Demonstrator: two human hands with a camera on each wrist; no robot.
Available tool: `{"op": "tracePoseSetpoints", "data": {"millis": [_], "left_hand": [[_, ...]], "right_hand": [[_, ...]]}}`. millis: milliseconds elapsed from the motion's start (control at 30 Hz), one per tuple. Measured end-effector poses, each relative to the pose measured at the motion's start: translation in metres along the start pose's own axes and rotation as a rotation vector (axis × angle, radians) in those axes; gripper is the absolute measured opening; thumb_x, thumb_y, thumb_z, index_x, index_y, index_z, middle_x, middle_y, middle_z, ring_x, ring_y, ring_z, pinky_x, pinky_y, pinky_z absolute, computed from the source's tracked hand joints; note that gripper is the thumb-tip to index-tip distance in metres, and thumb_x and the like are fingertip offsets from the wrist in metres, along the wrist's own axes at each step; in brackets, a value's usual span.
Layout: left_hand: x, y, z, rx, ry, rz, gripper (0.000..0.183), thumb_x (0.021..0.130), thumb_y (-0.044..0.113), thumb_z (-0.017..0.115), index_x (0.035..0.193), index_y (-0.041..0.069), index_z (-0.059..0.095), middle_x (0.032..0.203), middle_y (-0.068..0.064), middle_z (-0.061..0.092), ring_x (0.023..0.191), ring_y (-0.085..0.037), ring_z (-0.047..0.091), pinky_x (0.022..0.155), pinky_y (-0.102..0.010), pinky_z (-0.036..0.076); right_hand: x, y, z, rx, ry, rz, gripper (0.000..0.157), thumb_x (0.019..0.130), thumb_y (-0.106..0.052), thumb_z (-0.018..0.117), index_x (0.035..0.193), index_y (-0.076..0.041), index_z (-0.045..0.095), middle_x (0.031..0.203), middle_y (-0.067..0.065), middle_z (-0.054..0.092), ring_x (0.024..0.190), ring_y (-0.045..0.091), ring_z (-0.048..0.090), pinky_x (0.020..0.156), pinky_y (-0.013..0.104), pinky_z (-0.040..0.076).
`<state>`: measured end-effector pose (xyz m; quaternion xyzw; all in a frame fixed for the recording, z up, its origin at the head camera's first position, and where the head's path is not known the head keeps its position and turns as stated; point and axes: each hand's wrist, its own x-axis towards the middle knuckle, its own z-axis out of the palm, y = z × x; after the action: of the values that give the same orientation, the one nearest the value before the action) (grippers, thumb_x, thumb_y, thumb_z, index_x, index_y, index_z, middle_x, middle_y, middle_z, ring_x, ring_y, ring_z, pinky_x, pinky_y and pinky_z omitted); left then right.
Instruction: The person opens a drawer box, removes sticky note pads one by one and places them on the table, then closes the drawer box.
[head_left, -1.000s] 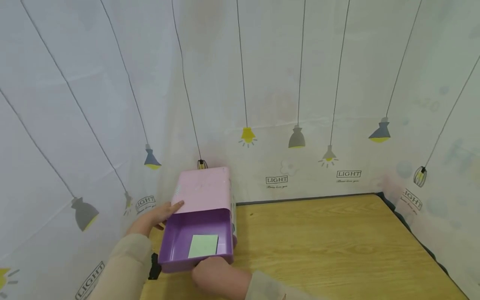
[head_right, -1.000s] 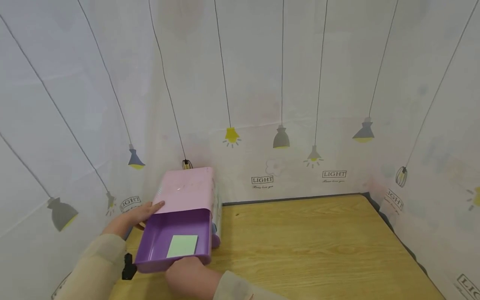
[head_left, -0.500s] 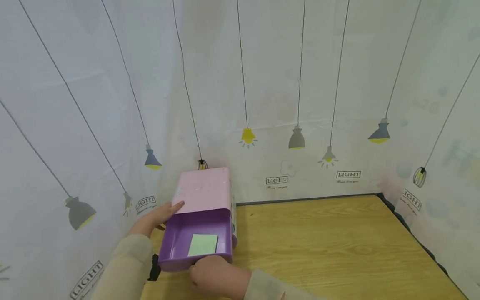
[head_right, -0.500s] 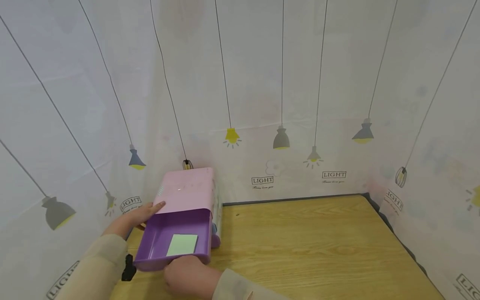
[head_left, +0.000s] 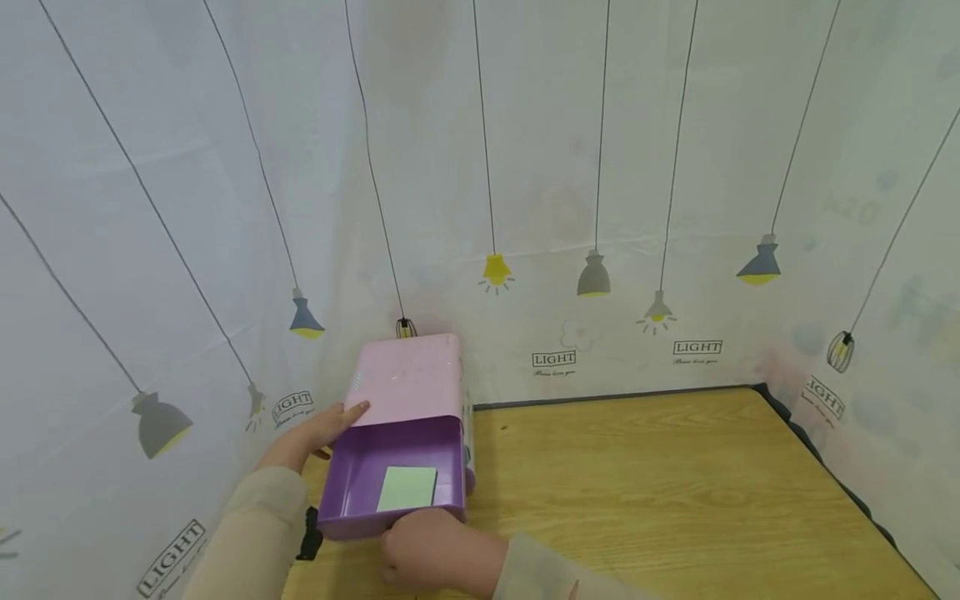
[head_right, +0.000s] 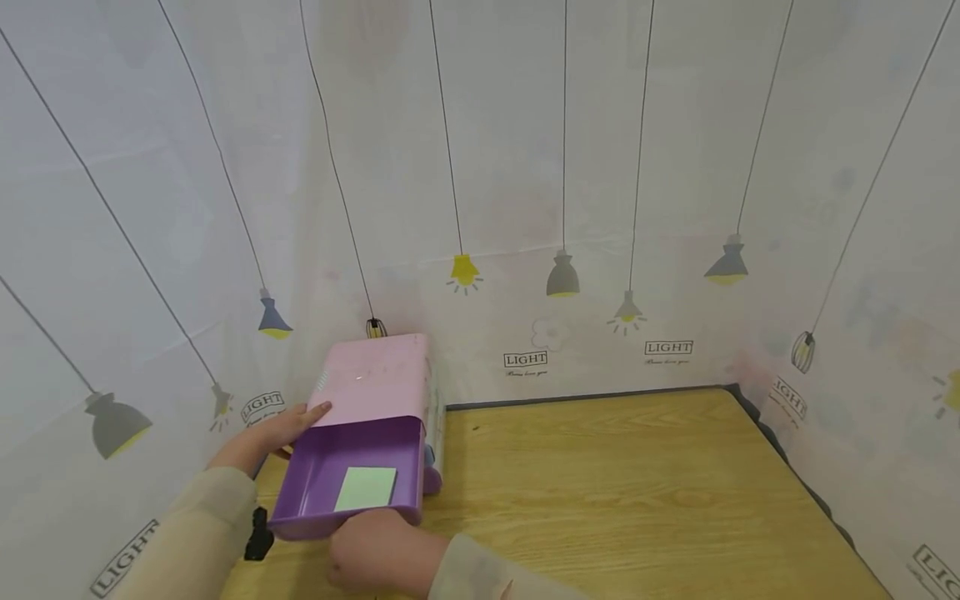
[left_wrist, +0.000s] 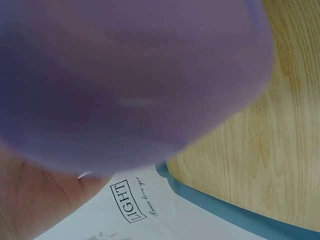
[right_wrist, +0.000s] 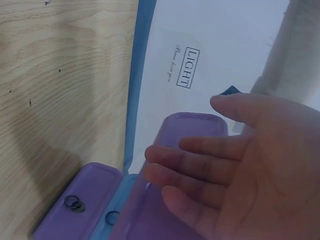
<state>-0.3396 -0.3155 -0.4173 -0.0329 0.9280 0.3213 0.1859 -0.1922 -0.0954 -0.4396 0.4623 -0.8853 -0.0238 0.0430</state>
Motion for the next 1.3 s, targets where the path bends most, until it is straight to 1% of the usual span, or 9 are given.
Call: {"op": "tracePoseSetpoints", "data": {"millis": [167,367,433,567,733,833,1000,1167,1300], "left_hand": [[0.000,-0.001,0.000,-0.007,-0.004,-0.005,0.091,0.083,0.069,0.032,0.137,-0.004,0.018,0.121,-0.023,0.047,0.096,-0.032,0.054,0.071,-0.045,0.046],[0.002,-0.001,0.001,-0.002,-0.013,-0.003,0.092,0.083,0.069,0.032,0.138,-0.003,0.017,0.124,-0.024,0.044,0.097,-0.032,0.053,0.071,-0.044,0.046],[0.002,0.000,0.001,-0.002,-0.013,0.004,0.091,0.083,0.068,0.031,0.138,-0.003,0.018,0.124,-0.024,0.044,0.096,-0.032,0.053,0.070,-0.044,0.046],[0.003,0.000,0.001,-0.004,-0.010,0.014,0.090,0.084,0.068,0.031,0.136,-0.004,0.020,0.121,-0.024,0.046,0.095,-0.031,0.054,0.069,-0.044,0.047],[0.003,0.000,0.000,-0.016,-0.015,-0.002,0.092,0.082,0.070,0.031,0.137,-0.003,0.019,0.123,-0.023,0.045,0.096,-0.031,0.054,0.069,-0.044,0.046],[0.001,-0.001,0.000,-0.014,-0.015,-0.007,0.094,0.082,0.070,0.031,0.138,-0.004,0.017,0.123,-0.025,0.044,0.096,-0.033,0.054,0.070,-0.045,0.046],[0.000,-0.002,0.000,-0.005,-0.001,-0.011,0.093,0.083,0.069,0.031,0.139,-0.004,0.015,0.125,-0.027,0.042,0.097,-0.033,0.053,0.070,-0.044,0.047],[0.001,-0.001,0.001,-0.009,0.008,-0.015,0.092,0.084,0.068,0.031,0.139,-0.004,0.015,0.124,-0.027,0.043,0.096,-0.033,0.053,0.069,-0.044,0.047],[0.001,-0.001,0.002,-0.009,0.013,-0.015,0.094,0.082,0.070,0.031,0.138,-0.004,0.015,0.120,-0.025,0.047,0.094,-0.031,0.054,0.068,-0.043,0.047]], "right_hand": [[-0.006,0.004,-0.018,0.068,-0.055,-0.012,0.025,0.085,-0.045,0.052,0.070,-0.025,0.054,0.057,-0.011,0.046,0.050,0.004,0.044,0.044,0.023,0.037],[-0.007,0.022,-0.041,0.212,0.003,-0.052,0.017,0.088,-0.042,0.052,0.088,-0.032,0.065,0.069,-0.021,0.055,0.060,-0.005,0.048,0.053,0.016,0.039],[-0.006,0.030,-0.046,0.248,0.024,-0.034,0.019,0.087,-0.042,0.053,0.094,-0.031,0.067,0.074,-0.022,0.058,0.064,-0.007,0.050,0.056,0.015,0.040],[-0.001,0.046,-0.052,0.328,0.061,0.023,0.023,0.087,-0.041,0.053,0.099,-0.027,0.068,0.072,-0.020,0.057,0.063,-0.007,0.049,0.055,0.015,0.039],[0.010,0.066,-0.057,0.457,0.112,0.070,0.022,0.090,-0.035,0.052,0.099,-0.023,0.068,0.079,-0.018,0.060,0.067,-0.006,0.050,0.060,0.015,0.041],[0.017,0.076,-0.057,0.491,0.077,0.096,0.022,0.090,-0.034,0.053,0.099,-0.022,0.067,0.087,-0.016,0.061,0.073,-0.003,0.053,0.065,0.018,0.044],[0.027,0.085,-0.049,0.503,-0.045,0.130,0.025,0.089,-0.038,0.054,0.101,-0.020,0.066,0.093,-0.013,0.062,0.083,0.002,0.055,0.072,0.022,0.045],[0.036,0.090,-0.040,0.492,-0.171,0.180,0.030,0.086,-0.039,0.056,0.103,-0.017,0.065,0.098,-0.008,0.061,0.088,0.006,0.055,0.076,0.025,0.044],[0.043,0.094,-0.033,0.460,-0.214,0.200,0.030,0.086,-0.037,0.057,0.104,-0.014,0.064,0.098,-0.006,0.061,0.087,0.007,0.055,0.076,0.025,0.044]]}}
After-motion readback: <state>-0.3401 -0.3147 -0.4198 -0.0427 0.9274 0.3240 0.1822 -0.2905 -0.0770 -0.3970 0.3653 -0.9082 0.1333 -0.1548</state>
